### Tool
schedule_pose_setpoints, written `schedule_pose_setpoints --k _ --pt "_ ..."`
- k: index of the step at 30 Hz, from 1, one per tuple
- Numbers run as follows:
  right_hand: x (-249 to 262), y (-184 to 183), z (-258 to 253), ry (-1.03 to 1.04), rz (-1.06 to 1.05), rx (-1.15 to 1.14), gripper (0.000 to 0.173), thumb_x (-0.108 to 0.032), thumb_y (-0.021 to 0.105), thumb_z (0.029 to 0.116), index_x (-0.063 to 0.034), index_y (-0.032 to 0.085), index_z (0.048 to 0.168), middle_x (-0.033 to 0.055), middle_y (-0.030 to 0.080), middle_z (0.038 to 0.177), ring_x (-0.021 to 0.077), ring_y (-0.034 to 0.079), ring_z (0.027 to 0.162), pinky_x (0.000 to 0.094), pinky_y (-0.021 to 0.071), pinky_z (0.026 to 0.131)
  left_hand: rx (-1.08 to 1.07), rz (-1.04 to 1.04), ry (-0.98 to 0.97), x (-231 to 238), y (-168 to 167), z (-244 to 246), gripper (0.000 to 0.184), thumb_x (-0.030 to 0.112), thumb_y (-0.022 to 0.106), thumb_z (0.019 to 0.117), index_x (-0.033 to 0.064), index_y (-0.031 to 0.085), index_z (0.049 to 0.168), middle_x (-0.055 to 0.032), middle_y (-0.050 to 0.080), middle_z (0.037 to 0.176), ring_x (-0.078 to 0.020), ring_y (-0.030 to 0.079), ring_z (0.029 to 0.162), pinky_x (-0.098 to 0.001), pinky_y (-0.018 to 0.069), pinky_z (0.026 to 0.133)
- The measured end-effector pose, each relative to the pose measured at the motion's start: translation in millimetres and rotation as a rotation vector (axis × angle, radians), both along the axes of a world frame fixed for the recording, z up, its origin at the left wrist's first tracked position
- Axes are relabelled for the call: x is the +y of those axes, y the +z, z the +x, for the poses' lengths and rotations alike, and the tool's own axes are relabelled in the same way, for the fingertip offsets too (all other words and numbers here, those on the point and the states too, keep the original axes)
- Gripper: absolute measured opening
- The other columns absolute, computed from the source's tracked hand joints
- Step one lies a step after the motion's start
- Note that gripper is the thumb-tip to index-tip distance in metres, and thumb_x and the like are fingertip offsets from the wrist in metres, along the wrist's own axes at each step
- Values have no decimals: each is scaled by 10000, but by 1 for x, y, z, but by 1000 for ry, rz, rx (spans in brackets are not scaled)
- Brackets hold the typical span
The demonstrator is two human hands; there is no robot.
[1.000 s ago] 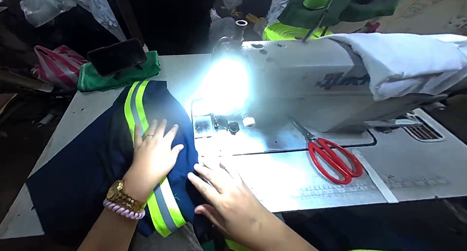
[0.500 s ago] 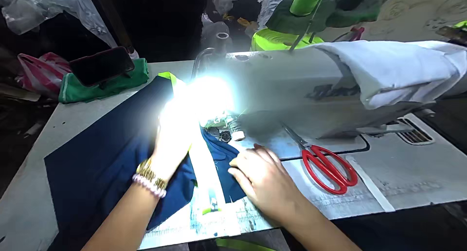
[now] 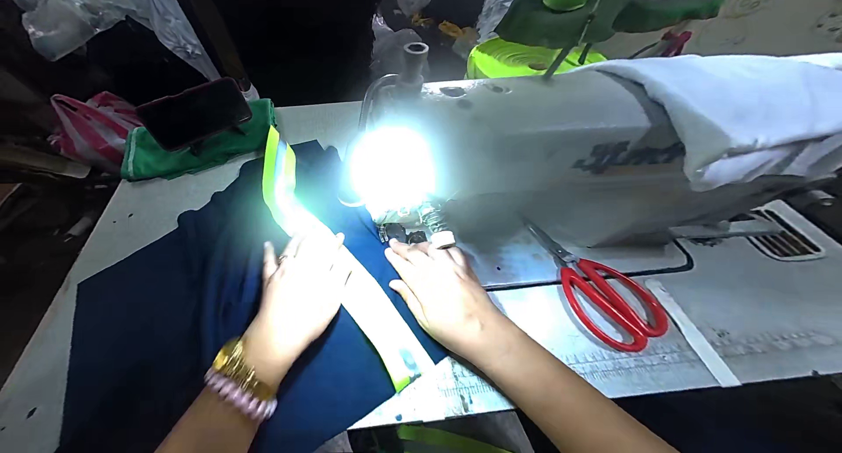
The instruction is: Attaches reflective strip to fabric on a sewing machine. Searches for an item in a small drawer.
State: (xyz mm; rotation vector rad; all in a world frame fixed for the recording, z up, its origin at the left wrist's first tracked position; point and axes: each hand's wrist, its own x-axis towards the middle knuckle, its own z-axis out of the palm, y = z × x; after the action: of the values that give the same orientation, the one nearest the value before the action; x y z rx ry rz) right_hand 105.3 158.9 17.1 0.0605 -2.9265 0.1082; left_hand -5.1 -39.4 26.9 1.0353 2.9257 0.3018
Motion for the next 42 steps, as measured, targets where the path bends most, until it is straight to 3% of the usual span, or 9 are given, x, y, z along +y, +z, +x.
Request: schedule_pose_setpoints --k 6,10,12,15,21,25,32,35,42 --pt "13 -7 -3 -282 48 73 525 -391 549 1029 -21 616 1395 202 581 1451 390 534 1365 606 403 1108 -53 54 -248 69 -1 -75 453 464 491 1037 127 701 1253 -151 606 1396 -340 467 1409 -586 240 1213" --pt "14 -15 13 4 -125 183 333 -194 537 1000 -91 717 1260 101 656 1373 261 576 1350 457 469 1134 140 312 -171 64 -6 -45 320 274 572 1011 23 721 1142 -220 665 1238 -394 606 1218 -564 459 1056" --pt "8 -17 22 67 -148 152 324 -187 515 994 -129 747 1213 48 690 1322 206 612 1301 404 497 1096 64 288 -166 51 -6 -20 413 386 478 1053 76 698 1215 -163 665 1247 -336 615 1216 -546 499 1008" --pt "2 -17 33 98 -165 136 321 -218 517 1013 -182 749 1231 28 701 1301 200 624 1276 398 507 1071 -67 60 -214 16 -18 -3 739 695 368 979 261 438 1572 -52 329 1667 -240 263 1554 -598 191 1230" --pt "-4 -6 42 251 -256 103 309 -113 550 942 -187 761 1156 18 738 1171 211 688 1115 414 566 940 -122 -17 -255 -17 -14 9 784 776 319 951 319 412 1581 -21 181 1719 -222 118 1590 -618 100 1244" --pt "10 10 13 183 -243 88 313 -166 539 959 -193 774 1165 -11 723 1219 191 673 1129 419 560 930 22 198 -269 -1 -11 6 546 517 397 1035 217 608 1440 -94 388 1631 -271 309 1536 -604 246 1218" --pt "57 9 -16 -207 -158 158 318 -106 605 985 0 699 1269 196 697 1238 388 655 1161 611 492 969 -69 151 -372 12 -24 -14 584 503 307 1065 248 429 1576 58 365 1649 -120 280 1540 -561 186 1252" --pt "40 14 -9 -119 -201 220 276 -168 563 981 -39 750 1138 147 721 1153 327 689 1083 542 545 936 -86 133 -395 11 -23 -18 597 515 320 1051 247 427 1575 58 355 1653 -115 258 1547 -574 161 1252" --pt "18 -12 -9 -48 -180 76 450 -386 461 1039 -149 678 1354 54 655 1392 240 578 1343 504 419 1143 -87 94 -418 12 -22 -26 672 591 365 1012 237 414 1582 38 371 1646 -121 268 1544 -551 155 1261"
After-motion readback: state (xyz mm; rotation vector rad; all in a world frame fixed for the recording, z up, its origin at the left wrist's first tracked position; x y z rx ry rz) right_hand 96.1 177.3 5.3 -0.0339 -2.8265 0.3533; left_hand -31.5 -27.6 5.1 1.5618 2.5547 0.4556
